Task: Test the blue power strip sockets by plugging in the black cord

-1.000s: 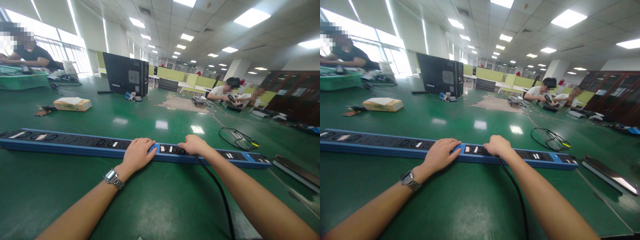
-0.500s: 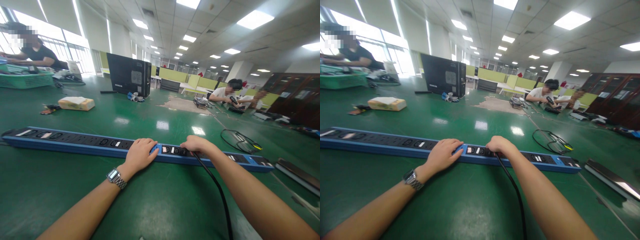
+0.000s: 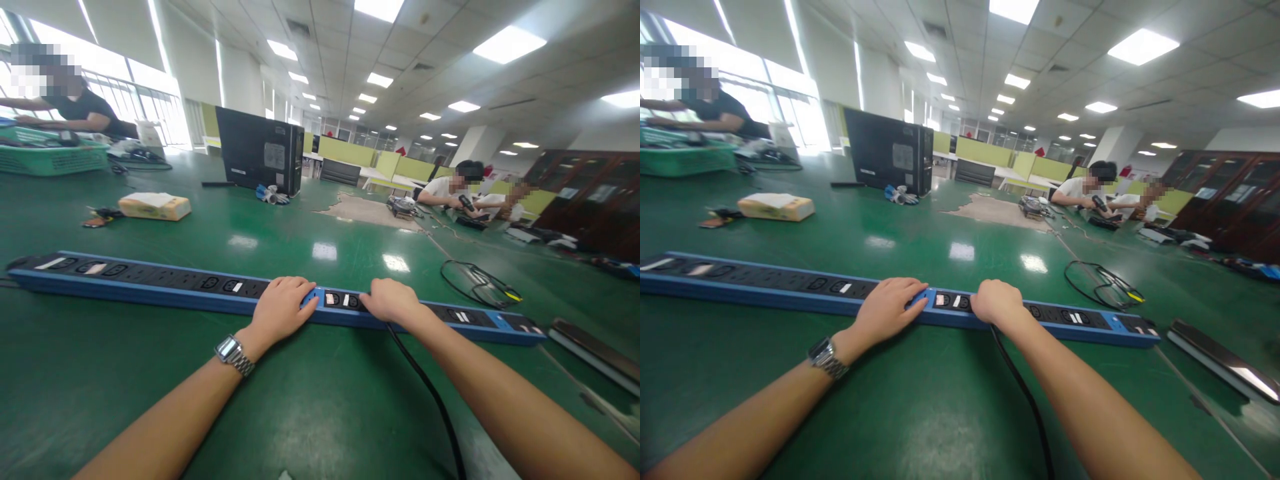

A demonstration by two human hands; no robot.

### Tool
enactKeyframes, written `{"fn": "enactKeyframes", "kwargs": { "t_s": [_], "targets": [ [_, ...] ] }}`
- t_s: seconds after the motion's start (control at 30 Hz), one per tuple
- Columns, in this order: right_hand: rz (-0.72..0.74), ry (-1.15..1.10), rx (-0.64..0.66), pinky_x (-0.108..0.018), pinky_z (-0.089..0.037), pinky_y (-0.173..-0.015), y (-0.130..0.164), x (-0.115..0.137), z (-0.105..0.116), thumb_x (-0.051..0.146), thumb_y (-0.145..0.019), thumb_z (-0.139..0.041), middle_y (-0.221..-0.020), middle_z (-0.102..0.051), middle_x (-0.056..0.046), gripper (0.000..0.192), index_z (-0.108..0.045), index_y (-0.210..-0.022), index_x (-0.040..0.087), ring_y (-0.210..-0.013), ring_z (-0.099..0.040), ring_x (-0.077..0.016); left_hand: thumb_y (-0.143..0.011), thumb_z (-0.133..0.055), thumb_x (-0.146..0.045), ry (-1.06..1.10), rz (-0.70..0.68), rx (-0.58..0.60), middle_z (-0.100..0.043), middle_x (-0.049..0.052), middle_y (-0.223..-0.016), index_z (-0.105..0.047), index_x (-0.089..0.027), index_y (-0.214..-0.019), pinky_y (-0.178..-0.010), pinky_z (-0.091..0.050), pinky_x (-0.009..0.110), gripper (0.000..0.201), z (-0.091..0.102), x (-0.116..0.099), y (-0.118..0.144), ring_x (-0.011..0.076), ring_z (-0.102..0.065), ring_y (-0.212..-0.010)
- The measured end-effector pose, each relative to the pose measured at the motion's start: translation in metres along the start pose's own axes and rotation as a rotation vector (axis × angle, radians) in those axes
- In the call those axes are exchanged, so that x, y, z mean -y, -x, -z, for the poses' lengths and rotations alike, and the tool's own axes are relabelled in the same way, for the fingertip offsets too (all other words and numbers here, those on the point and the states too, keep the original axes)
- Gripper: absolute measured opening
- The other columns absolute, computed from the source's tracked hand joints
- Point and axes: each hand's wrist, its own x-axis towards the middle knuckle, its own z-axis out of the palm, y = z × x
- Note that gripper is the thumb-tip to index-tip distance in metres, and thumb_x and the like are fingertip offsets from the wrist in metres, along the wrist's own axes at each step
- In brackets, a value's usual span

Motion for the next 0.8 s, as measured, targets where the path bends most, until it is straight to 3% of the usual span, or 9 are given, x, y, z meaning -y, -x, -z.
{"fn": "enactKeyframes", "kwargs": {
  "t_s": [0.27, 0.43, 0.57, 0.7, 0.8],
  "targets": [
    [-0.002, 0.013, -0.013, -0.039, -0.048, -0.082, 0.000, 0.000, -0.003, 0.052, -0.090, -0.041, -0.114, -0.067, -0.020, 0.053, -0.064, -0.117, 0.013, -0.103, -0.065, -0.0299, -0.093, -0.043, -0.041, 0.033, 0.002, -0.018, -0.068, 0.008, -0.111, -0.066, -0.020, -0.115, -0.095, -0.042, 0.043, 0.038, -0.001, 0.001, 0.000, 0.0248, -0.060, -0.106],
    [0.011, -0.152, 0.008, -0.033, -0.046, -0.077, -0.023, -0.026, -0.002, 0.069, -0.088, -0.028, -0.106, -0.070, -0.015, 0.068, -0.071, -0.096, 0.017, -0.097, -0.065, -0.0269, -0.093, -0.043, -0.040, 0.032, -0.003, -0.008, -0.067, 0.008, -0.113, -0.065, -0.020, -0.117, -0.096, -0.042, 0.043, 0.038, -0.001, 0.001, 0.001, 0.0244, -0.059, -0.106],
    [-0.083, -0.267, -0.188, -0.027, -0.042, -0.073, -0.045, -0.056, -0.027, 0.058, -0.094, -0.027, -0.094, -0.072, -0.010, 0.057, -0.068, -0.090, 0.019, -0.091, -0.065, -0.0212, -0.090, -0.048, -0.037, 0.022, 0.032, -0.053, -0.064, 0.009, -0.118, -0.062, -0.021, -0.119, -0.096, -0.042, 0.044, 0.036, -0.001, 0.000, 0.001, 0.0257, -0.055, -0.110],
    [-0.156, -0.290, -0.206, -0.027, -0.040, -0.070, -0.048, -0.063, -0.056, 0.057, -0.095, -0.025, -0.096, -0.071, -0.009, 0.057, -0.068, -0.091, 0.020, -0.091, -0.065, -0.0207, -0.088, -0.051, -0.033, 0.056, 0.075, -0.130, -0.065, 0.009, -0.110, -0.065, -0.020, -0.110, -0.093, -0.043, 0.043, 0.029, 0.001, -0.010, 0.001, 0.0265, -0.055, -0.106],
    [-0.152, -0.273, -0.214, -0.027, -0.040, -0.071, -0.045, -0.060, -0.062, 0.057, -0.095, -0.023, -0.100, -0.071, -0.010, 0.059, -0.069, -0.094, 0.020, -0.094, -0.065, -0.0213, -0.090, -0.048, -0.031, 0.165, 0.055, -0.151, -0.067, 0.009, -0.096, -0.068, -0.018, -0.096, -0.086, -0.044, 0.040, 0.024, 0.005, -0.033, 0.003, 0.0244, -0.056, -0.095]
  ]
}}
